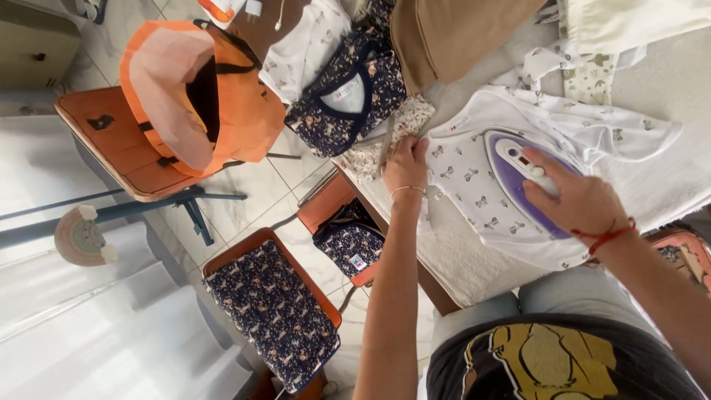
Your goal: The person is ironing a baby onesie on a table and then folding it.
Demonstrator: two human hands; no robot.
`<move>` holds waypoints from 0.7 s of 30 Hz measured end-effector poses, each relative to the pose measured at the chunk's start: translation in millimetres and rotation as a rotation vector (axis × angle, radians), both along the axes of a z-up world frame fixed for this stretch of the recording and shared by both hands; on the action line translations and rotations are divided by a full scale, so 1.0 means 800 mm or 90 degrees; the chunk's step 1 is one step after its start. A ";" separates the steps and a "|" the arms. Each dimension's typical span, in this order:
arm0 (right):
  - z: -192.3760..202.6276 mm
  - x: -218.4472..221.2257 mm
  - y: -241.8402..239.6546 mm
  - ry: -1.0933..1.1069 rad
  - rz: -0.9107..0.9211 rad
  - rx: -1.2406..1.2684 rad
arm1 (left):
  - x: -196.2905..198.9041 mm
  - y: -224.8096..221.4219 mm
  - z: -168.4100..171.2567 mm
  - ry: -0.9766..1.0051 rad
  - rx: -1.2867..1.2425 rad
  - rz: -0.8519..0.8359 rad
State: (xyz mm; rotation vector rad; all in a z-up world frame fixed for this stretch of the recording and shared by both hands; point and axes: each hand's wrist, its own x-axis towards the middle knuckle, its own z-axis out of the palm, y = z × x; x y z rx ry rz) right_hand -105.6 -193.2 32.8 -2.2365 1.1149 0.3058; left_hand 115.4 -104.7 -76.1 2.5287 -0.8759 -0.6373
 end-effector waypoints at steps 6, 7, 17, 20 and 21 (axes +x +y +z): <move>0.045 0.018 0.036 0.012 -0.373 0.164 | -0.012 0.002 0.016 -0.068 -0.055 0.056; 0.034 0.010 0.038 -0.024 -0.319 0.138 | -0.013 0.004 0.023 -0.034 -0.058 0.061; 0.006 0.076 0.027 0.016 0.109 0.043 | -0.007 0.062 0.030 0.034 0.006 0.046; 0.010 0.107 0.025 -0.017 0.076 0.031 | -0.007 0.050 0.050 0.098 0.112 0.107; 0.007 0.103 0.030 -0.012 0.076 0.034 | -0.010 0.053 0.051 0.103 0.115 0.107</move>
